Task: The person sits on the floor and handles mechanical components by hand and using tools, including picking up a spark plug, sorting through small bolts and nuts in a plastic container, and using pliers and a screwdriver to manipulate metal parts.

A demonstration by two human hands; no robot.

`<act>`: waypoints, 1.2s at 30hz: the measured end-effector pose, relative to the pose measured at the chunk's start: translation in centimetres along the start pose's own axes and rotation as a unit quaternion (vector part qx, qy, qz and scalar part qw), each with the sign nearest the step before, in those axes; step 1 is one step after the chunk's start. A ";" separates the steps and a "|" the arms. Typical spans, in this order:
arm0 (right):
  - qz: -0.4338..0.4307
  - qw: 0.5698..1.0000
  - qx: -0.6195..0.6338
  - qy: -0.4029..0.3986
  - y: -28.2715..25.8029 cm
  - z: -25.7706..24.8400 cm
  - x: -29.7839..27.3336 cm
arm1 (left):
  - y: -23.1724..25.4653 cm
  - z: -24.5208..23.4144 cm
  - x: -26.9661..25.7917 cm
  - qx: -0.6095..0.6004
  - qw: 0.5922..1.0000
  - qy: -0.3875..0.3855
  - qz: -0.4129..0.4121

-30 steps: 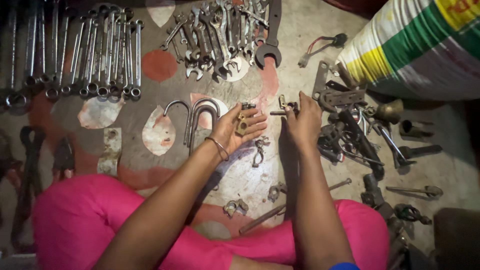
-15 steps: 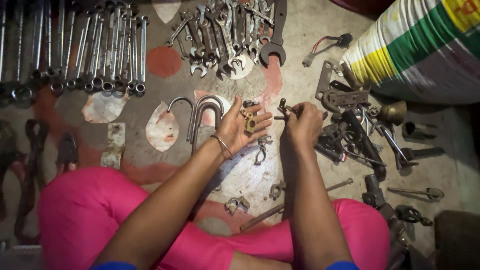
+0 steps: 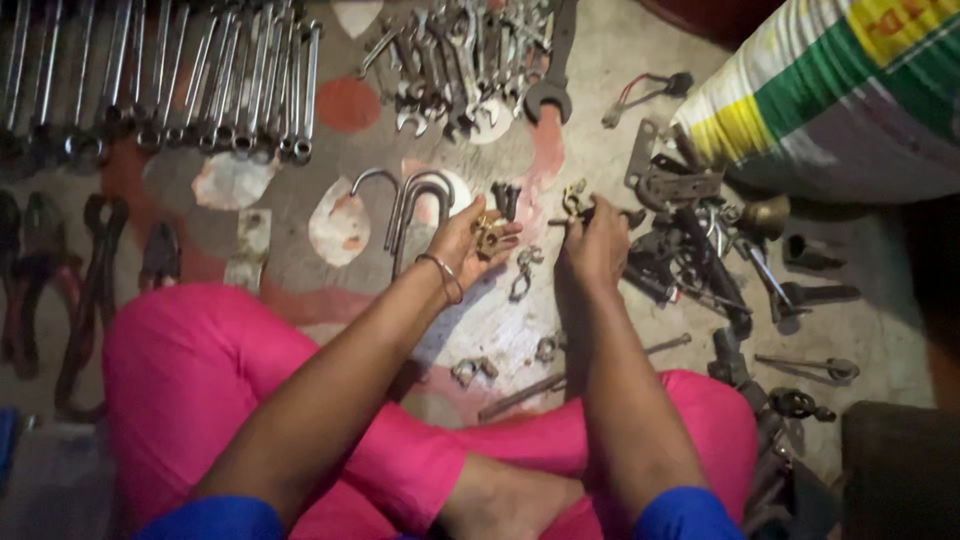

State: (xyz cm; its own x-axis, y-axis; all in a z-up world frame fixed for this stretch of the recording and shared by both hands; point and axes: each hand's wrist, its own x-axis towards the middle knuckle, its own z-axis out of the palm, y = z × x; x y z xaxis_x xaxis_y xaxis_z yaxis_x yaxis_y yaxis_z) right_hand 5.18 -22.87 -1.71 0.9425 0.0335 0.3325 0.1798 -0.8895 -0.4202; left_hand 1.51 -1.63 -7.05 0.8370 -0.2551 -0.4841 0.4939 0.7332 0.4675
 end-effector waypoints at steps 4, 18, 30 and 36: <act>0.011 0.998 -0.051 -0.039 -0.2 0.3 0.9 | -0.5 -1.2 -1.3 0.004 1.000 0.019 -0.021; 0.074 0.929 0.363 -0.015 -5.7 -2.4 -0.8 | -0.2 1.0 -3.4 -0.102 0.994 0.031 0.018; -0.005 0.953 0.302 0.004 -13.8 -9.5 -9.8 | 0.6 4.9 -7.6 -0.126 0.981 -0.134 0.054; 0.007 0.956 0.294 -0.012 -8.8 -9.3 -10.0 | -1.0 5.5 -7.6 -0.078 0.978 -0.194 0.027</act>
State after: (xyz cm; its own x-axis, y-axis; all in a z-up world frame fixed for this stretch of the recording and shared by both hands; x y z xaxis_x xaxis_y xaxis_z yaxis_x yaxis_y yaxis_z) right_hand -8.45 -19.59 6.52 0.9511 0.0399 0.3062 0.2871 -0.4798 -0.8291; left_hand -4.02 -3.87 0.18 0.9025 -0.4103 -0.1310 0.4292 0.8316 0.3526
